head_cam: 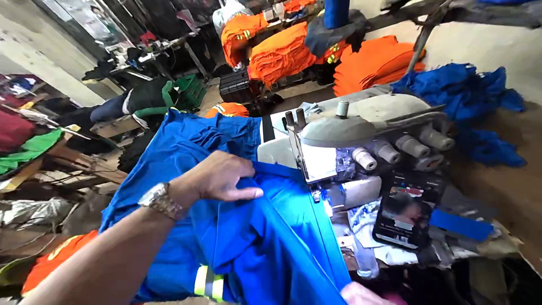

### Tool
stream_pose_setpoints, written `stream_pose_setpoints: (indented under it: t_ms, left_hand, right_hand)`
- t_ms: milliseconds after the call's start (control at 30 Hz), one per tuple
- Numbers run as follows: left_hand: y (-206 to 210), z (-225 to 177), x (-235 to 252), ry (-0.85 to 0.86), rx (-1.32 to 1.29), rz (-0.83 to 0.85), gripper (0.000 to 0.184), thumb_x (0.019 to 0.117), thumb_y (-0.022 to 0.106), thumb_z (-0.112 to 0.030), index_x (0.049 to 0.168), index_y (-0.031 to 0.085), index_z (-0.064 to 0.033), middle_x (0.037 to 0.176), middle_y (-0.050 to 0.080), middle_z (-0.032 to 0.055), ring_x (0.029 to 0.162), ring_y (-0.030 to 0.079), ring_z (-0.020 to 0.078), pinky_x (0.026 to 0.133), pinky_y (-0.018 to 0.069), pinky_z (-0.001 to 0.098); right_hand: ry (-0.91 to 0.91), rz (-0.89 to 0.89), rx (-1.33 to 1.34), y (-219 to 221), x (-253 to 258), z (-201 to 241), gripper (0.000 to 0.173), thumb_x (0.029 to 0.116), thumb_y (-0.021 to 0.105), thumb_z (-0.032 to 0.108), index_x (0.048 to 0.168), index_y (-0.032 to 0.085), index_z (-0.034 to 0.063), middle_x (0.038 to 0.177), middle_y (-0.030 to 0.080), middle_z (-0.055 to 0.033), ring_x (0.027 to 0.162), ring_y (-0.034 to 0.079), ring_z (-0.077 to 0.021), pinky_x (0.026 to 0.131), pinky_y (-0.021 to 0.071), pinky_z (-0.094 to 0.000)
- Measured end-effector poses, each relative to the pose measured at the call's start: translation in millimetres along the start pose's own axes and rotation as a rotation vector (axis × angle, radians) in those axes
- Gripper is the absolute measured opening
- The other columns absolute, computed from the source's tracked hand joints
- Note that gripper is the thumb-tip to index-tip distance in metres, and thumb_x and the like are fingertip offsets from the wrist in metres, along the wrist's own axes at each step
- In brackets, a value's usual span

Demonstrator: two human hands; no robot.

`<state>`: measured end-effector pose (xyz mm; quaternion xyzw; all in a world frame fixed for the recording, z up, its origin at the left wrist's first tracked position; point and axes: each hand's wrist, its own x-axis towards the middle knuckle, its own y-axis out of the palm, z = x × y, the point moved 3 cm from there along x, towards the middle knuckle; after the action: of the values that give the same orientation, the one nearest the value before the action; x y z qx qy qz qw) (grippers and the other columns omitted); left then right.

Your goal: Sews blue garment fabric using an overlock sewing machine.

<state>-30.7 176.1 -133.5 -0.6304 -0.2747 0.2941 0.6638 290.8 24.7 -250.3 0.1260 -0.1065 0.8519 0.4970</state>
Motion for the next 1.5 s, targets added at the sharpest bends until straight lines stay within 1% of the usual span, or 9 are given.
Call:
stream_pose_setpoints:
  t_ms: [67,133,300,400,900,1000,1133,1400,1500]
  left_hand:
    - [-19,26,9,-0.038,-0.025,-0.015,0.066,0.0931,0.047,-0.069,0.078,0.069,-0.0079,0.077,0.068,0.0093,0.071,0.070,0.0287,0.058,0.0534,0.0577]
    - [-52,47,16,-0.050,-0.016,-0.042,0.063,0.0919,0.049,-0.070,0.080,0.070,-0.0116,0.078,0.068,0.0057,0.074,0.069,0.0253,0.062,0.0538,0.0585]
    - [-115,64,18,0.016,0.085,-0.056,0.050,0.0916,0.053,-0.070,0.074,0.064,-0.0243,0.065,0.058,-0.0083,0.058,0.058,0.0086,0.051,0.0466,0.0412]
    - [-132,52,19,0.035,0.069,-0.026,0.055,0.0909,0.058,-0.069,0.062,0.053,-0.0226,0.054,0.049,-0.0077,0.049,0.050,0.0087,0.046,0.0392,0.0397]
    - [-133,21,12,0.044,0.060,-0.055,0.054,0.0890,0.062,-0.062,0.058,0.043,-0.0226,0.053,0.043,-0.0087,0.049,0.045,0.0071,0.047,0.0343,0.0350]
    - [-136,10,19,0.039,0.094,-0.017,0.048,0.0896,0.060,-0.065,0.062,0.060,-0.0254,0.057,0.051,-0.0110,0.053,0.052,0.0035,0.050,0.0402,0.0350]
    - [-125,17,18,0.071,0.146,-0.017,0.048,0.0847,0.061,-0.072,0.062,0.059,-0.0297,0.056,0.051,-0.0135,0.052,0.049,-0.0011,0.051,0.0422,0.0294]
    - [-104,-25,47,0.182,0.099,-0.112,0.047,0.0869,0.062,-0.053,0.053,0.044,-0.0257,0.051,0.043,-0.0136,0.048,0.048,0.0023,0.043,0.0341,0.0269]
    - [-97,-33,52,0.226,0.094,-0.155,0.045,0.0872,0.061,-0.051,0.055,0.048,-0.0232,0.053,0.045,-0.0122,0.051,0.049,0.0018,0.046,0.0360,0.0255]
  right_hand:
    - [-0.024,-0.012,0.009,-5,33,-4,0.047,0.1096,0.048,0.031,0.081,0.062,-0.0040,0.081,0.064,-0.0132,0.075,0.064,-0.0115,0.069,0.0558,-0.0261]
    - [-0.064,0.002,0.068,-11,65,-12,0.040,0.1095,0.049,0.029,0.084,0.061,0.0002,0.075,0.062,-0.0083,0.064,0.061,-0.0085,0.059,0.0538,-0.0244]
    - [-0.092,0.000,0.152,-19,110,-27,0.025,0.1073,0.052,0.017,0.092,0.066,0.0017,0.079,0.063,-0.0024,0.055,0.056,-0.0007,0.048,0.0507,-0.0171]
    - [-0.096,-0.002,0.127,-20,114,-29,0.027,0.1065,0.052,0.015,0.087,0.065,0.0006,0.079,0.062,-0.0035,0.056,0.054,0.0000,0.049,0.0475,-0.0159]
    - [-0.128,0.019,0.155,-19,113,-34,0.033,0.1072,0.051,0.016,0.081,0.063,0.0001,0.073,0.058,-0.0046,0.059,0.051,-0.0023,0.054,0.0440,-0.0176]
    - [-0.125,0.006,0.163,-18,113,-34,0.033,0.1067,0.052,0.016,0.080,0.063,0.0002,0.074,0.058,-0.0046,0.059,0.051,-0.0019,0.054,0.0435,-0.0171]
    - [-0.110,0.000,0.160,-19,113,-32,0.031,0.1055,0.053,0.013,0.080,0.063,-0.0006,0.075,0.059,-0.0054,0.060,0.053,-0.0024,0.054,0.0446,-0.0175]
    - [-0.088,0.006,0.167,-19,111,-28,0.028,0.1032,0.059,0.017,0.084,0.066,-0.0020,0.080,0.064,-0.0076,0.062,0.054,-0.0021,0.054,0.0456,-0.0165]
    - [-0.094,0.003,0.171,-20,109,-30,0.028,0.1031,0.061,0.019,0.087,0.068,-0.0026,0.081,0.065,-0.0085,0.063,0.056,-0.0037,0.056,0.0473,-0.0179]
